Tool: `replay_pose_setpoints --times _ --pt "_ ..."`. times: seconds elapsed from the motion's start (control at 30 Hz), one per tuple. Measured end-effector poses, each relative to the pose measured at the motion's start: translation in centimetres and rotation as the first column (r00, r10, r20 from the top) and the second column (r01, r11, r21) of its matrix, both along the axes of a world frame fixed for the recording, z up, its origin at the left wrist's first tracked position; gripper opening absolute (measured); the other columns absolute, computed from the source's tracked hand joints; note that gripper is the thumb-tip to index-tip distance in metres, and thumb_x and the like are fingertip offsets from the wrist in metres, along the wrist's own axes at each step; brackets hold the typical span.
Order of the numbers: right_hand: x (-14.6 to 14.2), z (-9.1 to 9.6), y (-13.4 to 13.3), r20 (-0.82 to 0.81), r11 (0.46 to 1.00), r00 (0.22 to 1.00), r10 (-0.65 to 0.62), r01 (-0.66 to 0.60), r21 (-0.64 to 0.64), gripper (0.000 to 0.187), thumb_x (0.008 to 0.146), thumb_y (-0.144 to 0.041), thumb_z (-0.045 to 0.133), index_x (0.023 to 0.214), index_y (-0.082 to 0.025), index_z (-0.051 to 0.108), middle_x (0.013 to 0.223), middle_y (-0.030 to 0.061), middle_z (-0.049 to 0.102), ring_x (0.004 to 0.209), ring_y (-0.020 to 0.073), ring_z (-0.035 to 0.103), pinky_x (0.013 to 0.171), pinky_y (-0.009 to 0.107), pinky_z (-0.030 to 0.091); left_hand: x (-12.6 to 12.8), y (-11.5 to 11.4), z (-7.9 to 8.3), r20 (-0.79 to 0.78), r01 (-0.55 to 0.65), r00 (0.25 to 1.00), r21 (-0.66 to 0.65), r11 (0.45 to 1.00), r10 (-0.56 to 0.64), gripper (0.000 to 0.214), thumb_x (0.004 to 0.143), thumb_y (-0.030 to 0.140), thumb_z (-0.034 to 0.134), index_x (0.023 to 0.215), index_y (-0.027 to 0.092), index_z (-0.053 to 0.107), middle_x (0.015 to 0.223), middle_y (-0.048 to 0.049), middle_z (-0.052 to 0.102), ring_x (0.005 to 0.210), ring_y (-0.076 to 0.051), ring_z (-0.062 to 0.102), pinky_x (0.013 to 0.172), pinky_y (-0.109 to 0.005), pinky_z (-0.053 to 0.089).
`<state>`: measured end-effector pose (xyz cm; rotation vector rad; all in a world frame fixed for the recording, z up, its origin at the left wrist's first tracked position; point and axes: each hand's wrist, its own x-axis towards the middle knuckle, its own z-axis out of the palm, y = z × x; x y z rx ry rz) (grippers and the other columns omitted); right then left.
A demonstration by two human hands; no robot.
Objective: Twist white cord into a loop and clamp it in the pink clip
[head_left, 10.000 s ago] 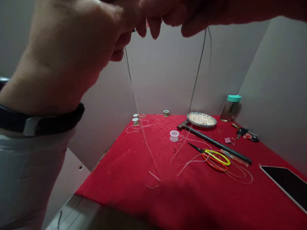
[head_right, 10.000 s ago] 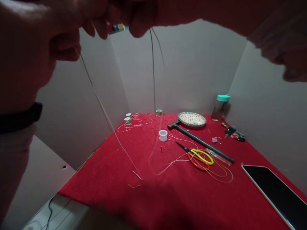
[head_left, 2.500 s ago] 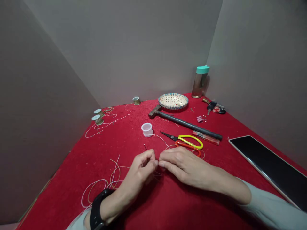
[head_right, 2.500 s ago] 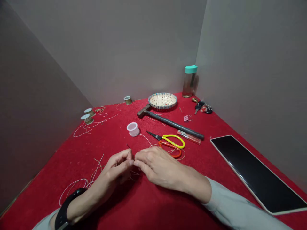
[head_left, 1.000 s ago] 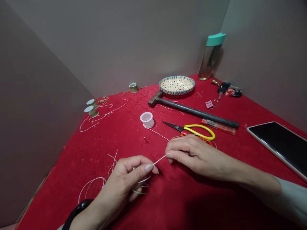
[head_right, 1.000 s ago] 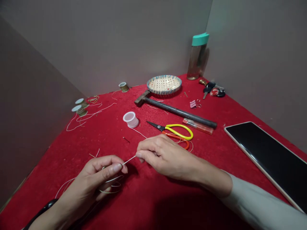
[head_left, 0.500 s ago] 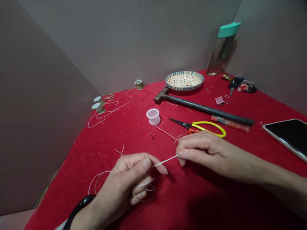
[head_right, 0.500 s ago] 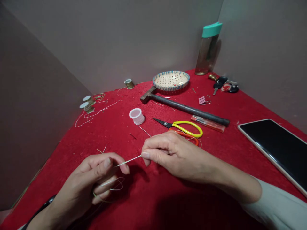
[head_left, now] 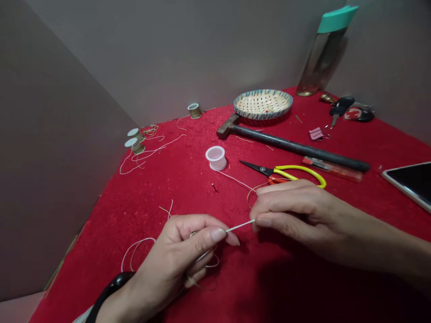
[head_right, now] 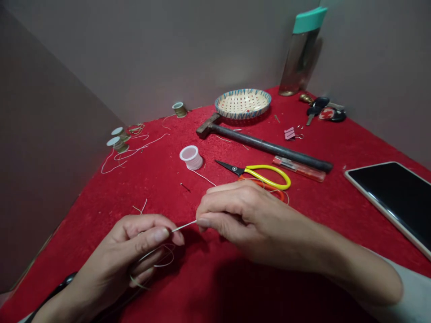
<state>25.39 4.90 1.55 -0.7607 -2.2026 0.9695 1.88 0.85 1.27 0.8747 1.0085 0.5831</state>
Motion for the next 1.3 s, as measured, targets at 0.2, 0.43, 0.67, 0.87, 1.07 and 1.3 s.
replay_pose_setpoints --times 0.2,0.43,0.67,0.87,1.07,1.3 --pt "0.2 -1.7 1.0 0.145 0.998 0.989 0.042 -0.049 0.047 0.026 0.1 -0.014 0.048 0.079 -0.016 0.062 0.075 -0.0022 0.061 0.072 0.0097 0.055 0.072 0.021 0.04 0.5 0.9 -1.2 -0.18 -0.025 0.983 -0.03 0.999 0.019 0.027 0.083 0.043 0.071 0.088 0.017 0.076 0.053 0.0062 0.041 0.046 -0.006 0.027 0.042 -0.019 0.018" --pt "-0.4 -4.4 1.1 0.324 0.985 0.946 0.009 -0.063 0.158 0.021 0.1 -0.016 0.048 0.086 -0.014 0.064 0.08 0.0001 0.062 0.076 0.0137 0.058 0.074 0.027 0.046 0.4 2.4 -3.5 -0.246 -0.048 0.968 0.001 0.999 0.047 0.038 0.074 0.049 0.077 0.083 0.013 0.074 0.047 0.0075 0.041 0.042 -0.005 0.022 0.041 -0.022 0.011" --pt "0.8 -2.3 1.7 0.41 0.945 0.892 -0.191 0.055 0.321 0.024 0.103 -0.027 0.045 0.123 -0.023 0.058 0.114 0.0035 0.061 0.104 0.0147 0.057 0.092 0.029 0.047 0.7 2.2 -3.8 -0.23 -0.061 0.971 0.035 0.998 0.067 0.04 0.071 0.053 0.077 0.077 0.014 0.072 0.044 0.0086 0.039 0.039 -0.005 0.023 0.038 -0.021 0.009" --pt "5.5 -2.8 3.8 0.591 0.847 0.623 -0.512 0.252 0.468 0.015 0.096 -0.023 0.056 0.108 -0.015 0.061 0.1 0.0045 0.061 0.085 0.0174 0.06 0.078 0.037 0.052 0.5 1.7 -2.9 -0.21 -0.091 0.973 0.029 0.995 0.095 0.032 0.076 0.047 0.074 0.078 0.015 0.071 0.039 0.0109 0.036 0.034 -0.003 0.014 0.035 -0.021 0.007" --pt "4.5 -2.9 3.3 0.701 0.807 0.403 -0.588 0.248 0.535 0.01 0.095 -0.021 0.058 0.088 -0.014 0.061 0.088 0.0018 0.059 0.078 0.0146 0.058 0.069 0.03 0.051 0.5 1.7 -2.7 -0.175 -0.11 0.978 0.028 0.994 0.113 0.029 0.078 0.044 0.073 0.079 0.015 0.072 0.041 0.01 0.037 0.034 -0.003 0.016 0.034 -0.02 0.007" --pt "3.8 -3.0 2.8 0.671 0.831 0.494 -0.553 0.263 0.491 0.011 0.087 -0.013 0.05 0.093 -0.016 0.06 0.082 0.0074 0.058 0.074 0.0236 0.059 0.056 0.033 0.042 -0.2 2.1 -2.1 -0.192 -0.146 0.97 0.015 0.989 0.146 0.028 0.081 0.044 0.071 0.081 0.016 0.072 0.04 0.011 0.034 0.035 -0.003 0.014 0.034 -0.019 0.008"
